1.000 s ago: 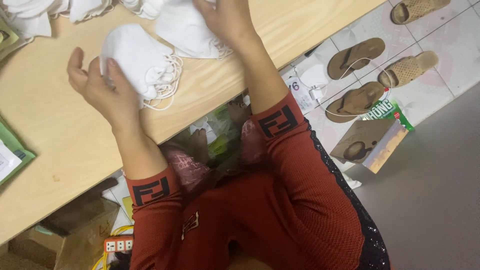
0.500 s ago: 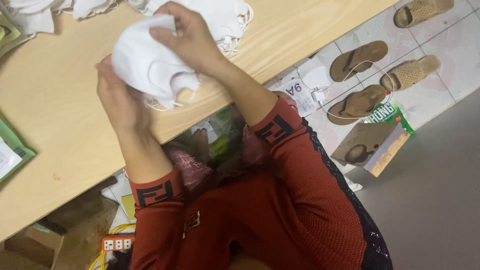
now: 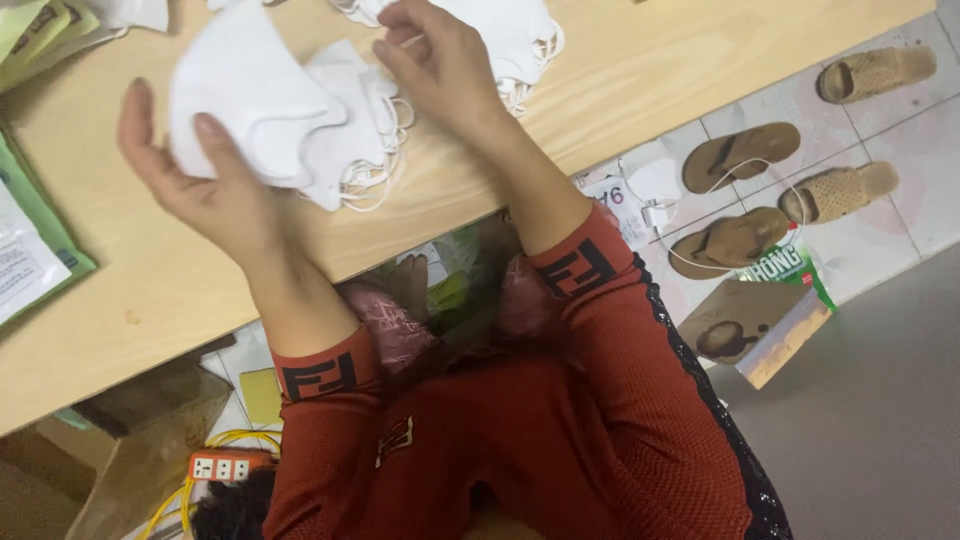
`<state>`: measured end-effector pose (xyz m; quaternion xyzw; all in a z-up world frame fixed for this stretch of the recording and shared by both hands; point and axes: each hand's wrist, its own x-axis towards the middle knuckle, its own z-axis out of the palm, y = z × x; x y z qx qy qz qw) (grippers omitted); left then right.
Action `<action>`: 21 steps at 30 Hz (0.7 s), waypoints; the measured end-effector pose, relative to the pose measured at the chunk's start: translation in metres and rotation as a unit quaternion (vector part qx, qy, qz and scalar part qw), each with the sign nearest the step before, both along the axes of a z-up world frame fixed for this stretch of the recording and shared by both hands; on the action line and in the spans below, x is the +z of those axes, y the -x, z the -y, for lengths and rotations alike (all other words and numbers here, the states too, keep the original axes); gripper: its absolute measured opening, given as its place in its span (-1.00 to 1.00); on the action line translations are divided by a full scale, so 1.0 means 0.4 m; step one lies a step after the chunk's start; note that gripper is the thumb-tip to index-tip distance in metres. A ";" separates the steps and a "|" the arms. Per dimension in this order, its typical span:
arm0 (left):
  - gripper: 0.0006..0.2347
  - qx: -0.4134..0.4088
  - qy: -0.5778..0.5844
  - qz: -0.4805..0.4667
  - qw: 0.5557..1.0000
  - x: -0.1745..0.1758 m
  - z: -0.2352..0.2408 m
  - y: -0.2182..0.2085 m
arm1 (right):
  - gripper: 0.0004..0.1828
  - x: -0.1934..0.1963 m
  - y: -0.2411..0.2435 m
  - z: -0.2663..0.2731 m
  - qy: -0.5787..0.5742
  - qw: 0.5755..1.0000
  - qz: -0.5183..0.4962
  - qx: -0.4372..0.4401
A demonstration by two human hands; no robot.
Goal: Sorting, straightening, and stacking white cloth face masks on a wooden table.
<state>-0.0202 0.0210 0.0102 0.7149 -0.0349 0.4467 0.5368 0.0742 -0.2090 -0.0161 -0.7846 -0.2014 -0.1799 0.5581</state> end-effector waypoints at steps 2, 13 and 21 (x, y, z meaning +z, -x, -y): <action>-0.71 0.012 0.039 0.028 0.999 -0.012 -0.025 -0.004 | -0.77 0.014 0.010 0.008 0.085 0.996 0.026 -0.005; -0.81 -0.120 0.156 0.085 0.977 -0.023 0.001 -0.027 | -0.76 -0.010 0.018 -0.033 -0.101 0.943 -0.140 0.283; -0.74 0.108 0.034 0.028 0.993 -0.024 -0.053 -0.004 | -0.82 0.026 -0.001 0.042 -0.115 0.983 -0.052 0.137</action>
